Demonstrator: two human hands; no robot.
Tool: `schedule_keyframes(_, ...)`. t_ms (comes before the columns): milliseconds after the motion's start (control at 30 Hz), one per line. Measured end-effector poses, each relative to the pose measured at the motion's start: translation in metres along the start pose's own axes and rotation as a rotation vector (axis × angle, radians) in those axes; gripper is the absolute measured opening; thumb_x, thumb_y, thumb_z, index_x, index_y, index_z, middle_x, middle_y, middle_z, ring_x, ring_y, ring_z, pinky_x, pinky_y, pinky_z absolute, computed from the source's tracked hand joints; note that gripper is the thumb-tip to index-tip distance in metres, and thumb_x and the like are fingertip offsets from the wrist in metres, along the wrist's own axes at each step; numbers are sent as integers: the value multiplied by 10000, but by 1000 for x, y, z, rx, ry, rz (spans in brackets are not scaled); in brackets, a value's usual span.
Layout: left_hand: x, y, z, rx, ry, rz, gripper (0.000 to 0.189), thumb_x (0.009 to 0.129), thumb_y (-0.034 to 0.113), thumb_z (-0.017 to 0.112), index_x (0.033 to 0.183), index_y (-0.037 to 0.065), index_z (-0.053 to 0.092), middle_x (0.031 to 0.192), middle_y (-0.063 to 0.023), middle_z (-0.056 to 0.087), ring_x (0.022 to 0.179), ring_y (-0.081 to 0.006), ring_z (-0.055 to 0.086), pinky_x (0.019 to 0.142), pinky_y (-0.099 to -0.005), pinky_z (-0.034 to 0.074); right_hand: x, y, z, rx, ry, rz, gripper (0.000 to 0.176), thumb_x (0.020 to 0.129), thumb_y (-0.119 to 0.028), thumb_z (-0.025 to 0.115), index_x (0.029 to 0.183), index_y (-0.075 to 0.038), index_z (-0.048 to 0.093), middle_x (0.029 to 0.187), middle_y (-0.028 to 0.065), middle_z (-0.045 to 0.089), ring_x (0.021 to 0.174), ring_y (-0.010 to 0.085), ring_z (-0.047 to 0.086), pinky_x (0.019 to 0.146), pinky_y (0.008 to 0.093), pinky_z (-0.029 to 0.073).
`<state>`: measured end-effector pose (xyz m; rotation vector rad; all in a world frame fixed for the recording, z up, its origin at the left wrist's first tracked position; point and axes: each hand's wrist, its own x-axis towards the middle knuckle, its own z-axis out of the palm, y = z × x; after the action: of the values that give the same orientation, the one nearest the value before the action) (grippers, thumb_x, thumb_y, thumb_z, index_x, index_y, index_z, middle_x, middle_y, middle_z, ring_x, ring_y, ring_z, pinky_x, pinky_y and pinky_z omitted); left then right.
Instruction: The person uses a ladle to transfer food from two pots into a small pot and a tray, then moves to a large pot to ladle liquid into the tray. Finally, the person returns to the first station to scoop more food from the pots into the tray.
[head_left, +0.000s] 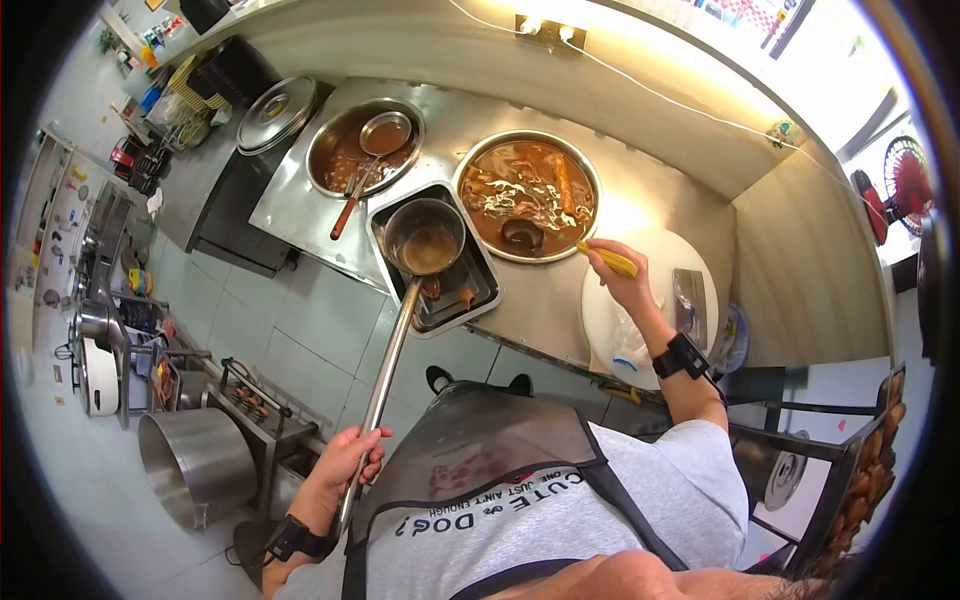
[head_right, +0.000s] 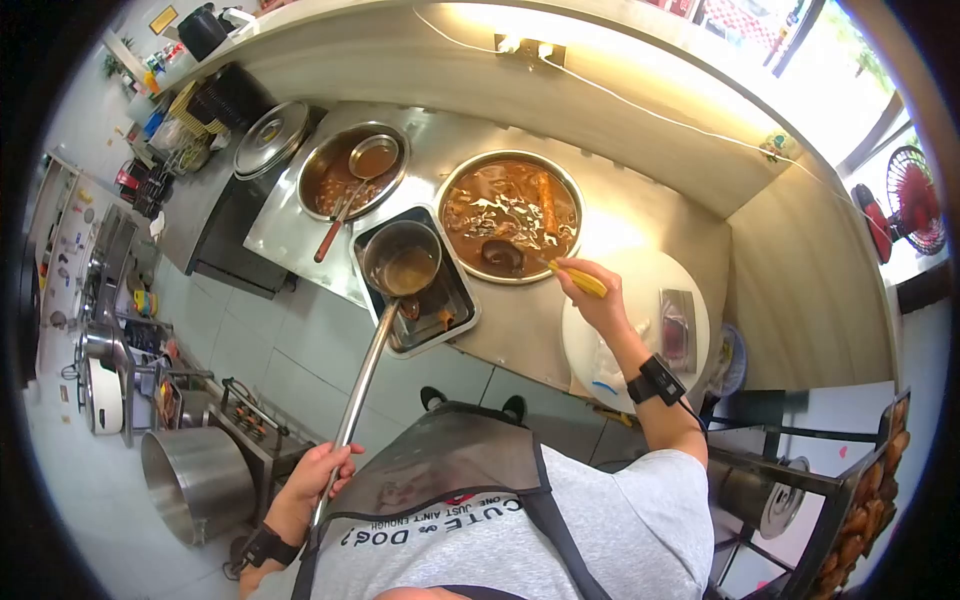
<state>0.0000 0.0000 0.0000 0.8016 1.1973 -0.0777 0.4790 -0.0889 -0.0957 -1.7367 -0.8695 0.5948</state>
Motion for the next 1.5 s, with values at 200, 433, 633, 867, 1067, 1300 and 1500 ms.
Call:
schedule_keyframes(200, -1, 0, 2, -14, 5, 5, 292, 934, 252, 521, 1097, 10, 545, 643, 10, 494, 450, -57, 427, 378, -186, 321, 9, -22, -5, -206, 165, -468, 278, 788, -32, 698, 1062, -64, 664, 830, 92, 670, 686, 149, 618, 633, 265, 491)
schedule_keyframes(433, 1, 0, -6, -23, -22, 8, 273, 935, 237, 542, 1087, 10, 533, 644, 4, 482, 461, -76, 438, 381, -206, 333, -20, -34, -2, -96, 34, -298, 222, 816, -46, 681, 1038, -56, 670, 829, 62, 658, 598, 80, 588, 526, 215, 488)
schedule_keyframes(633, -1, 1, -2, -1, -10, 7, 286, 942, 238, 516, 1099, 0, 537, 649, 5, 489, 461, -66, 432, 383, -197, 332, -7, -14, 42, 83, 30, -215, 198, 834, -61, 673, 1031, -61, 679, 843, 49, 661, 594, 69, 580, 504, 207, 496)
schedule_keyframes(867, 1, 0, -5, 28, -9, 18, 275, 941, 253, 531, 1087, 21, 543, 649, 3, 479, 462, -74, 433, 379, -205, 329, 43, 8, 68, 221, 186, -109, 212, 836, -110, 686, 1045, -74, 678, 831, 21, 660, 606, 60, 568, 511, 207, 489)
schedule_keyframes(1067, 1, 0, -7, 74, -8, 24, 273, 939, 262, 531, 1089, 35, 549, 646, 12, 478, 463, -68, 429, 385, -198, 335, 24, -17, 28, 58, 246, -206, 200, 872, -130, 647, 1046, -33, 665, 765, 36, 652, 574, 61, 562, 509, 201, 487)
schedule_keyframes(1300, 11, -12, -18, 55, -36, 72, 274, 941, 274, 529, 1076, 37, 556, 648, 17, 477, 463, -64, 424, 391, -194, 342, -21, -27, -10, 135, 116, 53, 195, 877, -122, 627, 1033, -9, 661, 747, 55, 635, 561, 73, 560, 497, 207, 483)
schedule_keyframes(1500, 5, -3, -16, 70, -47, 35, 278, 941, 276, 530, 1076, 34, 552, 651, 16, 476, 464, -68, 424, 391, -195, 342, -16, -23, -19, -5, 211, -72, 189, 874, -119, 621, 1033, -27, 666, 757, 32, 627, 563, 59, 547, 486, 202, 476)
